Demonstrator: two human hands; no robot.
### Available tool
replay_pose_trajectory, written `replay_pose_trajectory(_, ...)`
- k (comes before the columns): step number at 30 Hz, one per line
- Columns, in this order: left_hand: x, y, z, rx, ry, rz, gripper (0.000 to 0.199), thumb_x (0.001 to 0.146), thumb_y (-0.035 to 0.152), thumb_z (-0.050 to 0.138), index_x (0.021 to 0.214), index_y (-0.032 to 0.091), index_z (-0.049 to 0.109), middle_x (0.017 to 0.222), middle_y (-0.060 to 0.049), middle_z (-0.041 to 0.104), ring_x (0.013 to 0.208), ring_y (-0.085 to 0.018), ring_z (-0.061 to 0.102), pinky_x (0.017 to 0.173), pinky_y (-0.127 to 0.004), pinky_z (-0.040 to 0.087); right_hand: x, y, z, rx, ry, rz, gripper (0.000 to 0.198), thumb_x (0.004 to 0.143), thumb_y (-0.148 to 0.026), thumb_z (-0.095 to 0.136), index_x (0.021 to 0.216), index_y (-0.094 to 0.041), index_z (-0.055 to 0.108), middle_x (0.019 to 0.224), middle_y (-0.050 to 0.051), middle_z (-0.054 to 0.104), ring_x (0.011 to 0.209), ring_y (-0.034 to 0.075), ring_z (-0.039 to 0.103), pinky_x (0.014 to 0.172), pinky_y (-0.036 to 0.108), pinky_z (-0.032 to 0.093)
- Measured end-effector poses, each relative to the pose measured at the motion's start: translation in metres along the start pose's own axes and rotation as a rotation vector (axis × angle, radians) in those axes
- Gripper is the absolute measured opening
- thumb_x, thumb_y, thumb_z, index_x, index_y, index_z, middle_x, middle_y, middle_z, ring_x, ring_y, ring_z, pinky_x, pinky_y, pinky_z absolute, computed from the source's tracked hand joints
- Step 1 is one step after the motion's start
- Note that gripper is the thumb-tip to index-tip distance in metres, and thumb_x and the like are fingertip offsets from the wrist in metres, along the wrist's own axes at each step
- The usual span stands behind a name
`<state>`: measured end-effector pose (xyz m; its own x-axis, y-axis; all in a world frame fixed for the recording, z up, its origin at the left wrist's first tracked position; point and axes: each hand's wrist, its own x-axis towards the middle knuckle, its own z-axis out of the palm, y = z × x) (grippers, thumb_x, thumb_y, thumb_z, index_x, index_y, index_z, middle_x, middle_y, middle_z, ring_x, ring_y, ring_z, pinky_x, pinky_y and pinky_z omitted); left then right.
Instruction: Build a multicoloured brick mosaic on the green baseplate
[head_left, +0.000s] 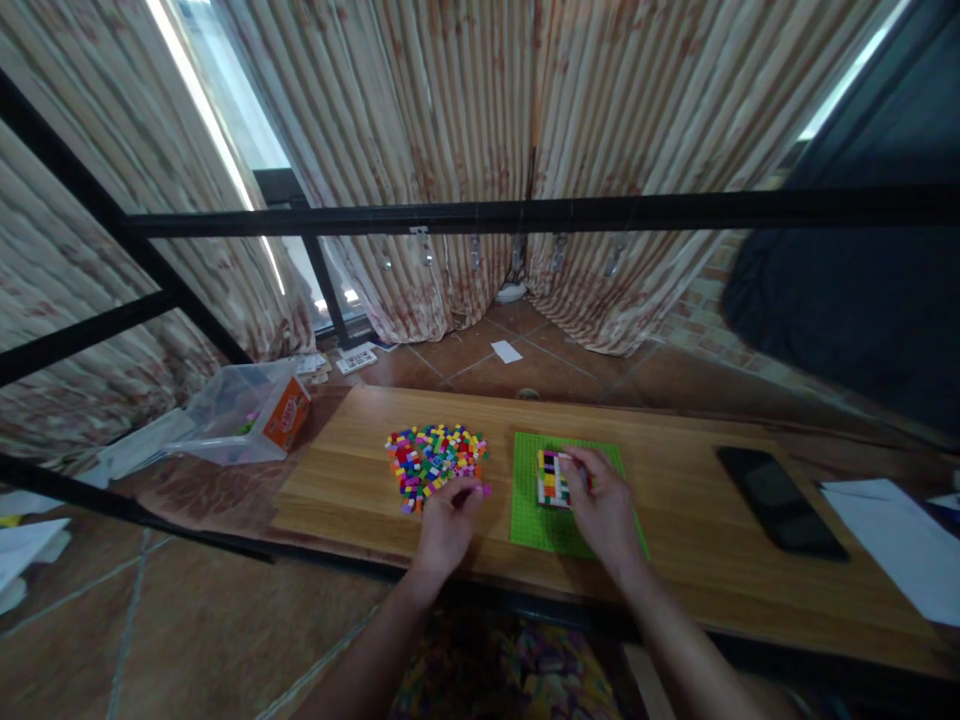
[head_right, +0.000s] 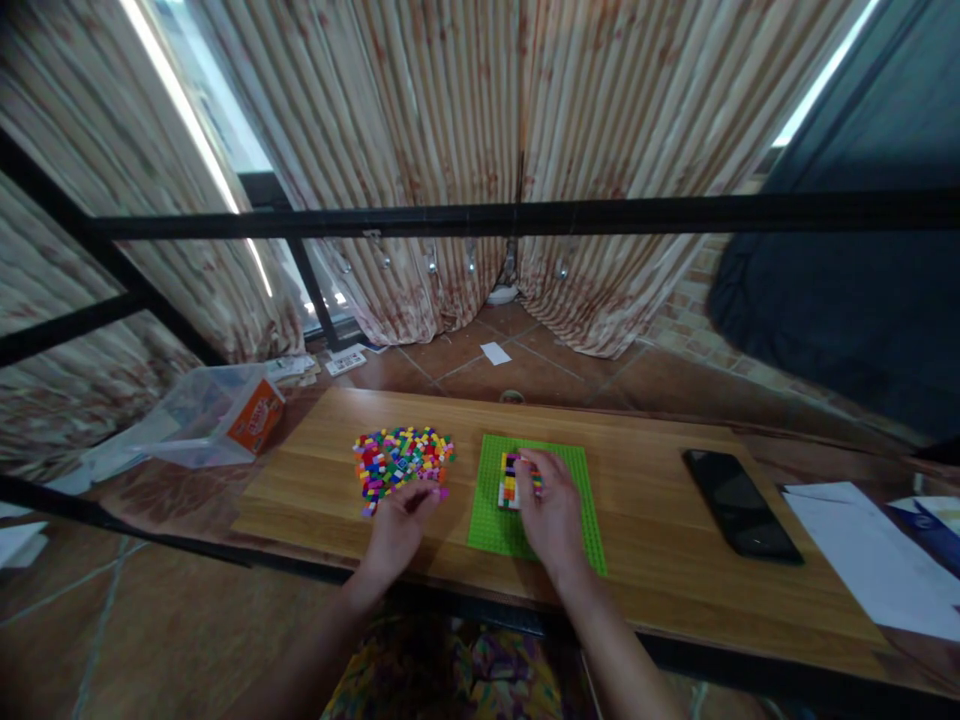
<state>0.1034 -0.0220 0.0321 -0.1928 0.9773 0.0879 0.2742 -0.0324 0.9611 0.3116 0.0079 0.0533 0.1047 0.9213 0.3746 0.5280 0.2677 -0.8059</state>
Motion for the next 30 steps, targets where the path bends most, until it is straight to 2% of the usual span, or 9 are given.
replay_pose_trajectory(3, -0.006, 0.014, 0.002, -0.294, -0.012, -0.167, 0.019, 0.073, 0.034, 0.070, 0.083, 0.018, 0.071, 0.075, -0.001, 0.069, 0.070, -0.014, 0.059, 0.068, -0.025, 0.046, -0.021, -0.027, 0.016, 0.181, -0.194, 0.062, 0.031, 0.087, -0.044, 0.052, 0.104, -0.023, 0.068, 0.097, 0.006, 0.069, 0.087, 0.021, 0.063, 0.080, 0.035, 0.049)
replay_pose_trajectory(6, -0.014, 0.031, 0.003, -0.416, -0.046, -0.246, 0.026, 0.067, 0.037, 0.076, 0.083, 0.017, 0.073, 0.074, -0.001, 0.069, 0.067, -0.012, 0.058, 0.064, -0.023, 0.045, -0.035, -0.041, 0.035, 0.341, -0.278, 0.153, 0.032, 0.084, -0.045, 0.057, 0.103, -0.022, 0.068, 0.088, 0.005, 0.071, 0.081, 0.020, 0.064, 0.075, 0.033, 0.050)
replay_pose_trajectory(11, -0.023, 0.046, 0.003, -0.606, -0.042, -0.362, 0.029, 0.059, 0.038, 0.082, 0.076, 0.016, 0.073, 0.071, -0.001, 0.068, 0.064, -0.010, 0.058, 0.063, -0.023, 0.045, -0.041, -0.044, 0.045, 0.471, -0.294, 0.183, 0.026, 0.083, -0.044, 0.056, 0.084, -0.021, 0.068, 0.080, 0.004, 0.070, 0.077, 0.019, 0.064, 0.072, 0.030, 0.050)
replay_pose_trajectory(14, -0.023, 0.045, 0.004, -0.665, -0.049, -0.403, 0.028, 0.056, 0.036, 0.084, 0.071, 0.016, 0.072, 0.067, -0.001, 0.066, 0.061, -0.009, 0.056, 0.062, -0.022, 0.044, -0.042, -0.044, 0.044, 0.469, -0.278, 0.206, 0.026, 0.081, -0.045, 0.058, 0.077, -0.021, 0.066, 0.075, 0.003, 0.068, 0.071, 0.018, 0.061, 0.068, 0.029, 0.049)
replay_pose_trajectory(18, -0.020, 0.038, 0.007, -0.690, -0.087, -0.440, 0.028, 0.056, 0.037, 0.083, 0.070, 0.016, 0.072, 0.065, -0.001, 0.065, 0.058, -0.009, 0.054, 0.061, -0.023, 0.044, -0.043, -0.047, 0.045, 0.578, -0.246, 0.314, 0.030, 0.077, -0.050, 0.060, 0.073, -0.020, 0.064, 0.065, 0.001, 0.063, 0.060, 0.015, 0.055, 0.058, 0.027, 0.045)
replay_pose_trajectory(21, -0.015, 0.029, 0.006, -0.474, -0.099, -0.316, 0.020, 0.066, 0.035, 0.075, 0.072, 0.016, 0.072, 0.066, -0.001, 0.065, 0.060, -0.011, 0.055, 0.062, -0.025, 0.044, -0.044, -0.047, 0.042, 0.639, -0.207, 0.386, 0.032, 0.073, -0.052, 0.064, 0.072, -0.020, 0.064, 0.060, -0.001, 0.059, 0.055, 0.013, 0.051, 0.054, 0.026, 0.043)
replay_pose_trajectory(24, -0.008, 0.018, 0.000, 0.007, -0.108, -0.031, 0.008, 0.075, 0.022, 0.064, 0.071, 0.019, 0.069, 0.072, -0.002, 0.066, 0.070, -0.015, 0.057, 0.069, -0.027, 0.044, -0.047, -0.039, 0.029, 0.645, -0.150, 0.421, 0.030, 0.071, -0.051, 0.067, 0.073, -0.020, 0.065, 0.060, -0.001, 0.058, 0.056, 0.013, 0.051, 0.054, 0.025, 0.043)
replay_pose_trajectory(27, -0.001, 0.007, -0.007, 0.475, -0.157, 0.194, 0.018, 0.081, 0.013, 0.054, 0.067, 0.020, 0.065, 0.075, -0.002, 0.063, 0.073, -0.016, 0.057, 0.071, -0.028, 0.043, -0.052, -0.023, 0.006, 0.623, -0.073, 0.453, 0.030, 0.067, -0.049, 0.072, 0.075, -0.021, 0.066, 0.063, 0.000, 0.060, 0.056, 0.014, 0.052, 0.054, 0.026, 0.044)
replay_pose_trajectory(30, 0.005, -0.001, -0.010, 0.714, -0.176, 0.279, 0.022, 0.084, 0.011, 0.049, 0.069, 0.020, 0.062, 0.078, -0.004, 0.061, 0.073, -0.016, 0.056, 0.069, -0.028, 0.044, -0.060, -0.001, -0.018, 0.586, 0.012, 0.476, 0.029, 0.065, -0.045, 0.076, 0.079, -0.021, 0.067, 0.065, -0.001, 0.062, 0.058, 0.014, 0.055, 0.056, 0.027, 0.046)
